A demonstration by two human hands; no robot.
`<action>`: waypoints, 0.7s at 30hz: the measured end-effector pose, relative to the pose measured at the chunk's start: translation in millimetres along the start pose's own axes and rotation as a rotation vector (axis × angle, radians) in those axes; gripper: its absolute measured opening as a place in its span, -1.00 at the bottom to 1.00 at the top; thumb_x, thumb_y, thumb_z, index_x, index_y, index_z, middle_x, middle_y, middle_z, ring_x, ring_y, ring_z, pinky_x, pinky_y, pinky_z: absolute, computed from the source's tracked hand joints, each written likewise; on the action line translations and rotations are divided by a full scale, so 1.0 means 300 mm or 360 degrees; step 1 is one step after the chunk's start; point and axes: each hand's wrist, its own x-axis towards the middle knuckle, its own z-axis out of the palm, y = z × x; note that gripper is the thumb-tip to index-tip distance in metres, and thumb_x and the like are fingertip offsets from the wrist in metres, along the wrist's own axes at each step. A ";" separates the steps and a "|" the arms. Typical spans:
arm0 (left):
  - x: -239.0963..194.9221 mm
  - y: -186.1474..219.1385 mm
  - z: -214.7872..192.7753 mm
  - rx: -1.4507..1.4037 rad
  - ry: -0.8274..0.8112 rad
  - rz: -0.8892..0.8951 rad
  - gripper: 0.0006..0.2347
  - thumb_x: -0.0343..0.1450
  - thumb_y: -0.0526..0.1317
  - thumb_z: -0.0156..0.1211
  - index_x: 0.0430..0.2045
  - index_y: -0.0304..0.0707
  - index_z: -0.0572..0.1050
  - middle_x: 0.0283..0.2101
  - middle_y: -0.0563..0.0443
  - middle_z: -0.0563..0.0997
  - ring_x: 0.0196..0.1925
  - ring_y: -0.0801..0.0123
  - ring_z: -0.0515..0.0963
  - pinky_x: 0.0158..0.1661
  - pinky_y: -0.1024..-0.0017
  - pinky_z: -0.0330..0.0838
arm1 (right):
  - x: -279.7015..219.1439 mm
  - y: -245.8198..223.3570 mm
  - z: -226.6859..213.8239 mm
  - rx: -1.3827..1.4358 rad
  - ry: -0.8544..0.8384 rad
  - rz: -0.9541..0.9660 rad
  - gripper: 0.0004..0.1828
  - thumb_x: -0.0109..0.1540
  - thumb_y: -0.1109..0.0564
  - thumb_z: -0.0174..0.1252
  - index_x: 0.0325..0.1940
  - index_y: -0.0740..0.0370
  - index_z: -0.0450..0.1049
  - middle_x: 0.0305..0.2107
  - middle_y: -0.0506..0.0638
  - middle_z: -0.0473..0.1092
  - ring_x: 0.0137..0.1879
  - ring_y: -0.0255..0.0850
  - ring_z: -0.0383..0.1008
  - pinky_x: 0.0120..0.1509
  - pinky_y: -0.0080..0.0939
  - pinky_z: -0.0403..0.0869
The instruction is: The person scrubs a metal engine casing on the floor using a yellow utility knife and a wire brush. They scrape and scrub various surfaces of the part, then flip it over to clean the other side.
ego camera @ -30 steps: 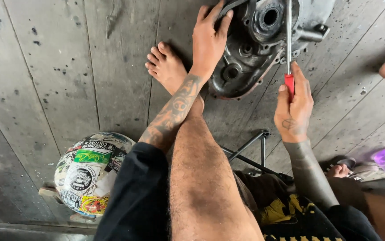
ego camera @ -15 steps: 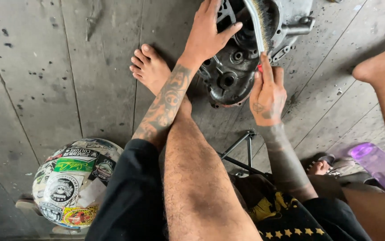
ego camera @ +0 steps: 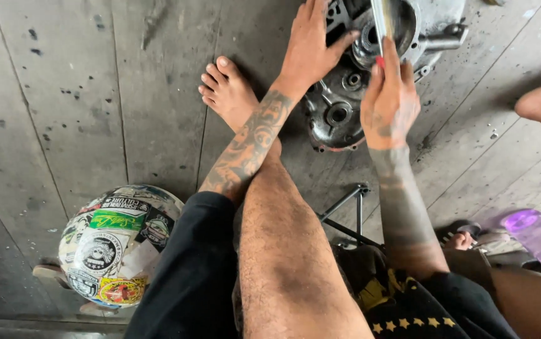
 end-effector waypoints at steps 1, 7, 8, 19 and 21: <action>-0.014 0.029 -0.004 -0.0015 -0.0005 -0.0003 -0.24 0.60 0.28 0.28 0.53 0.00 -0.06 0.57 0.03 0.13 0.51 0.07 0.40 0.48 0.15 0.38 | 0.036 -0.012 0.002 -0.0013 -0.0006 0.0006 -0.63 0.59 0.09 -0.09 0.47 0.22 0.29 -0.19 0.18 0.46 -0.54 -0.31 0.34 -0.57 -0.33 0.35; 0.018 0.029 -0.034 -0.0156 0.0001 -0.0129 -0.26 0.47 0.32 0.28 0.38 -0.09 0.12 0.30 -0.12 0.46 0.31 0.01 0.50 0.27 0.15 0.44 | 0.039 -0.069 0.010 -0.0035 0.0055 0.0197 -0.60 0.52 0.13 0.07 0.47 -0.01 0.29 -0.15 0.08 0.52 -0.33 -0.21 0.59 -0.40 -0.16 0.55; 0.011 0.016 -0.017 -0.0100 -0.0019 -0.0120 -0.28 0.52 0.26 0.31 0.43 -0.04 0.08 0.41 -0.04 0.33 0.43 0.04 0.41 0.36 0.07 0.39 | 0.001 -0.062 -0.018 -0.0022 -0.0034 0.0259 -0.58 0.50 0.15 0.09 0.46 0.06 0.32 -0.16 0.15 0.52 -0.39 -0.20 0.54 -0.44 -0.17 0.54; 0.021 0.062 -0.055 0.0293 0.0052 -0.0151 -0.25 0.48 0.49 0.04 0.45 0.14 0.05 0.35 0.24 0.46 0.24 0.29 0.58 0.14 0.17 0.23 | 0.068 -0.062 -0.037 0.0034 -0.0057 0.0025 -0.62 0.54 0.14 0.01 0.45 0.24 0.28 0.14 0.20 0.55 -0.21 -0.27 0.65 -0.46 -0.38 0.46; 0.008 0.070 -0.049 0.0282 -0.0036 -0.0196 -0.38 0.48 0.31 0.25 0.31 0.05 0.25 0.30 0.18 0.40 0.33 0.26 0.49 0.21 -0.08 0.19 | 0.007 -0.067 -0.099 -0.0014 -0.0286 0.0301 -0.53 0.48 0.18 0.06 0.50 0.14 0.29 -0.19 0.17 0.59 -0.34 -0.21 0.53 -0.38 -0.21 0.52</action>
